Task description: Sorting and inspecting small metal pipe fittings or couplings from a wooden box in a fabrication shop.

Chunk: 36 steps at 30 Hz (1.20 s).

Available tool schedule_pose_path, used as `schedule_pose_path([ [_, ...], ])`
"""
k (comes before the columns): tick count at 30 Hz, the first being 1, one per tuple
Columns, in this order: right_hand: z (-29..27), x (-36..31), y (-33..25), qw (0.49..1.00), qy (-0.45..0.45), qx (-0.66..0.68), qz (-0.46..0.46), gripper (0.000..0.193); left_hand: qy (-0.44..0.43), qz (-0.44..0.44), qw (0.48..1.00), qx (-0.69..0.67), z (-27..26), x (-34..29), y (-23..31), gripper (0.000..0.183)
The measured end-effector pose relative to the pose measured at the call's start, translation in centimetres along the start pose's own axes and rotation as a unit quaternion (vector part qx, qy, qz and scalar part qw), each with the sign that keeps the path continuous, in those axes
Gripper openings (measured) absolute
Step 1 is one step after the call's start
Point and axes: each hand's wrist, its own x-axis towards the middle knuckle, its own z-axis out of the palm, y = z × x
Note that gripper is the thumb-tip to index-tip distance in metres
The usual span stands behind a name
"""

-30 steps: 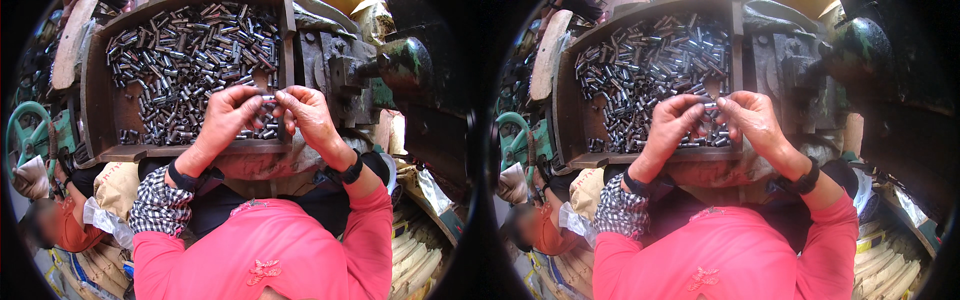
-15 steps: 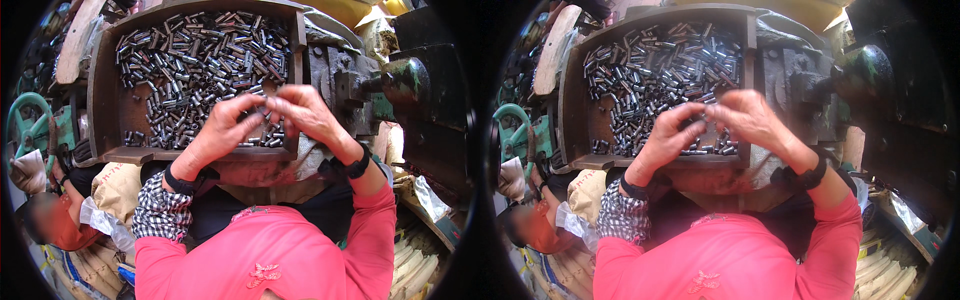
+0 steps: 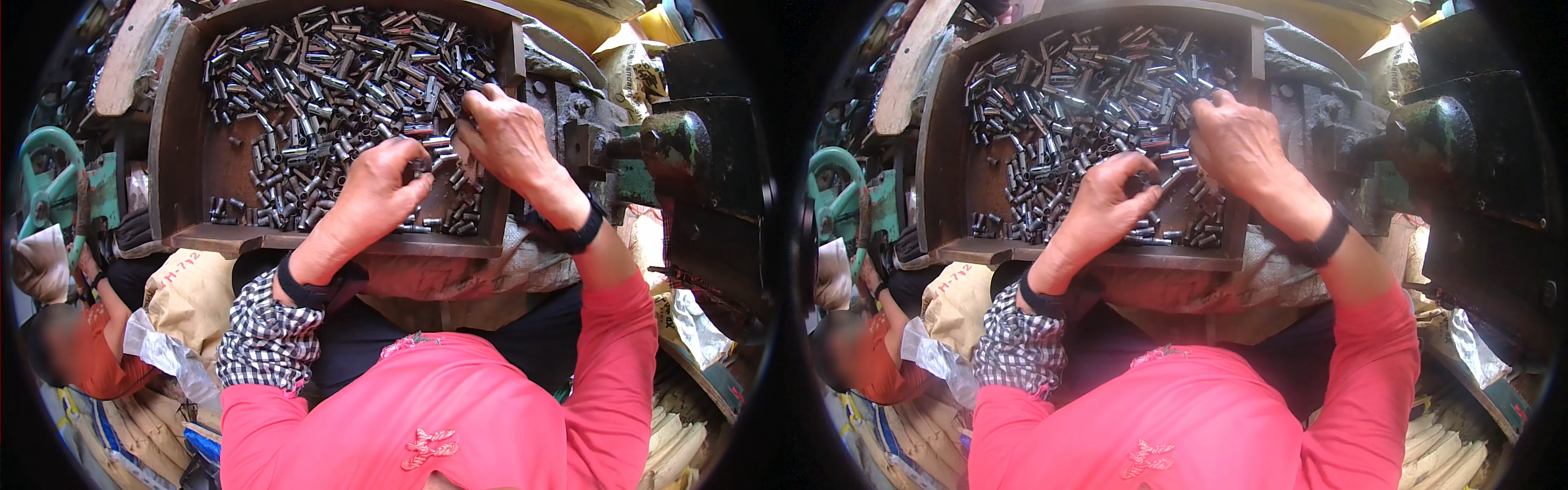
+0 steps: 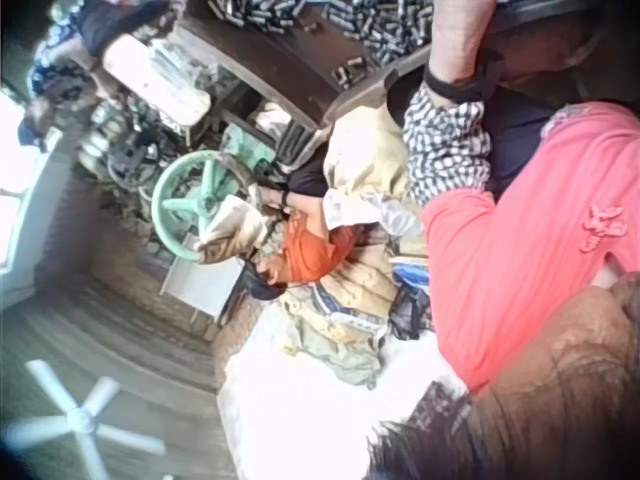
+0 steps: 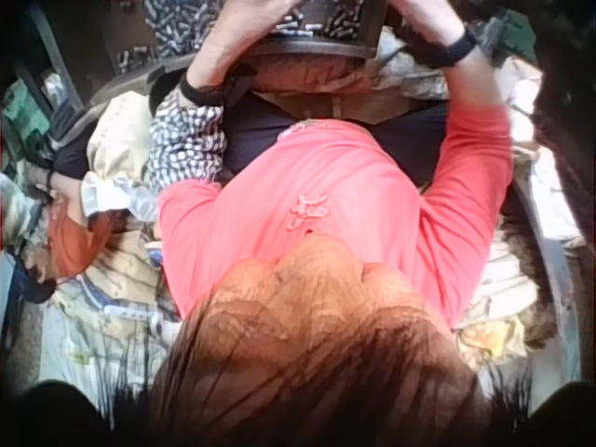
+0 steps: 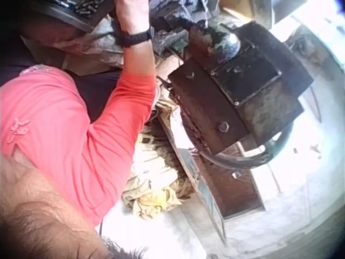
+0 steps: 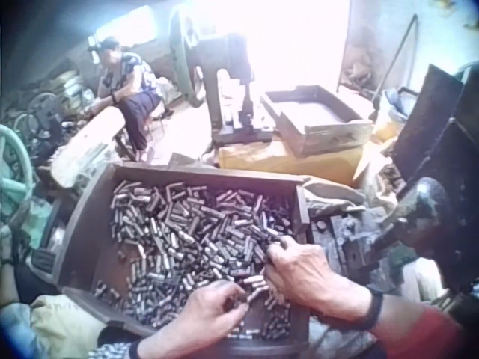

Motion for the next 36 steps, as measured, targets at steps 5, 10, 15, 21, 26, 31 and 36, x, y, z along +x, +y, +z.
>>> schedule_pose_path([
  [5, -1.0, -4.3, -0.3, 0.941, 0.014, 0.325, 0.094, 0.019, -0.048, 0.081, 0.981, 0.170, 1.8, 0.5, 0.7, 0.015],
  [10, -0.5, -6.8, 0.3, 0.922, 0.043, 0.368, 0.113, 0.018, -0.099, 0.099, 0.937, 0.320, 4.2, 1.6, 1.2, 0.010],
  [15, -0.5, -6.8, 0.1, 0.912, 0.059, 0.391, 0.108, 0.017, -0.098, 0.106, 0.932, 0.332, 4.7, 2.2, 1.0, 0.012],
  [21, -0.5, -6.9, 0.7, 0.923, 0.081, 0.372, 0.064, 0.014, -0.102, 0.065, 0.927, 0.354, 5.3, 2.4, 1.2, 0.011],
  [26, -0.3, -7.1, 0.8, 0.822, 0.024, 0.545, 0.163, 0.013, -0.092, 0.087, 0.936, 0.329, 5.3, 2.5, 1.4, 0.016],
  [31, -0.9, -7.3, 1.7, 0.711, -0.026, 0.663, 0.233, 0.012, -0.018, 0.071, 0.987, 0.145, 4.4, 2.9, 1.8, 0.020],
  [36, -1.1, -7.7, 2.1, 0.707, -0.025, 0.671, 0.221, 0.014, -0.077, -0.181, 0.893, -0.404, 3.8, 2.6, 1.6, 0.012],
])
